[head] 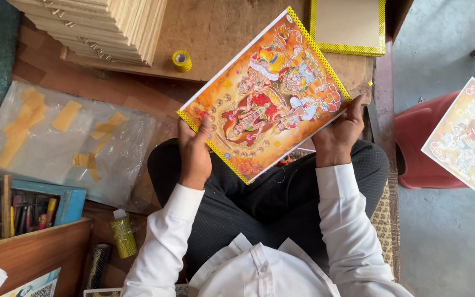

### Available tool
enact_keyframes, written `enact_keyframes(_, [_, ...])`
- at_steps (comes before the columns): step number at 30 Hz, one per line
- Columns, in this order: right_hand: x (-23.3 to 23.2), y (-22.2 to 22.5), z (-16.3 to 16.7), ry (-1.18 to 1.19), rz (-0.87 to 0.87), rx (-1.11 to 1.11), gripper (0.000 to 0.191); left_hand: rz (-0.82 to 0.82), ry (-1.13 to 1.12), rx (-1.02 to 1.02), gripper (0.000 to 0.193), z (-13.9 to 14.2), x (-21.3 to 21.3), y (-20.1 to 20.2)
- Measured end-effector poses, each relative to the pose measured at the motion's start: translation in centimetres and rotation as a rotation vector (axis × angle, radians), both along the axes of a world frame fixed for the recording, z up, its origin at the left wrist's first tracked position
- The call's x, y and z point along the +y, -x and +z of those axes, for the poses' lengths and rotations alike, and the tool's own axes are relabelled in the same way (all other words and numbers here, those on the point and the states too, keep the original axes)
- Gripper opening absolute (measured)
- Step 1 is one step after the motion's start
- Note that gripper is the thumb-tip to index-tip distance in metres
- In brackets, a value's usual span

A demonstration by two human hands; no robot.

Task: The person applies yellow patterned tape to the edges of a cardboard sheet, trims the excess with scissors, and then places a printed image on top. They continue to tape the edges of the image and trim the tape. Finally, they use a knife to scrape the edges of a separate cardboard piece.

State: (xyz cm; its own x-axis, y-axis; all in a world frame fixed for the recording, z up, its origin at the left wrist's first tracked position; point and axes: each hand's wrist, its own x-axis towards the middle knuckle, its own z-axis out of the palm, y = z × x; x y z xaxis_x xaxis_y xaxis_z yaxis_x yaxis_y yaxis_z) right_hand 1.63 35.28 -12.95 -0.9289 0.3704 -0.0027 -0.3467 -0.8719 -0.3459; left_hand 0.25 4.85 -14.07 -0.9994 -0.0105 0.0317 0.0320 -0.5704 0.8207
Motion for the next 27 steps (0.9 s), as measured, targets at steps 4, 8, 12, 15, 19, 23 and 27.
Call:
enact_keyframes(4, [0.9, 0.5, -1.7, -0.013, -0.031, -0.046, 0.059, -0.136, 0.0, -0.137, 0.047, -1.3, 1.3, -1.9])
enact_keyframes(8, [1.5, 2.3, -4.4, 0.137, -0.138, -0.164, 0.055, -0.025, 0.142, -0.087, 0.058, -2.6, 3.2, -1.9])
enact_keyframes(12, [1.8, 3.7, -6.8, 0.225, -0.241, -0.291, 0.047, -0.176, 0.248, -0.352, 0.05, -3.5, 3.3, 0.1])
enact_keyframes(15, [1.0, 4.9, -7.7, 0.234, -0.218, -0.445, 0.039, -0.133, 0.631, -0.109, 0.051, -4.1, 2.6, 4.0])
enact_keyframes(19, [-1.2, 6.1, -7.6, -0.069, -0.079, -0.586, 0.028, -0.089, 1.183, 0.146, 0.057, -4.4, 0.5, 10.8])
enact_keyframes(23, [-2.9, 5.8, -7.8, -0.544, 0.014, -0.826, 0.021, -0.209, 1.427, -0.113, 0.066, -5.0, 0.1, 12.4])
enact_keyframes(27, [-2.7, 5.2, -8.3, -0.469, 0.008, -0.811, 0.022, -0.048, 1.464, -0.144, 0.063, -5.4, -1.0, 12.4])
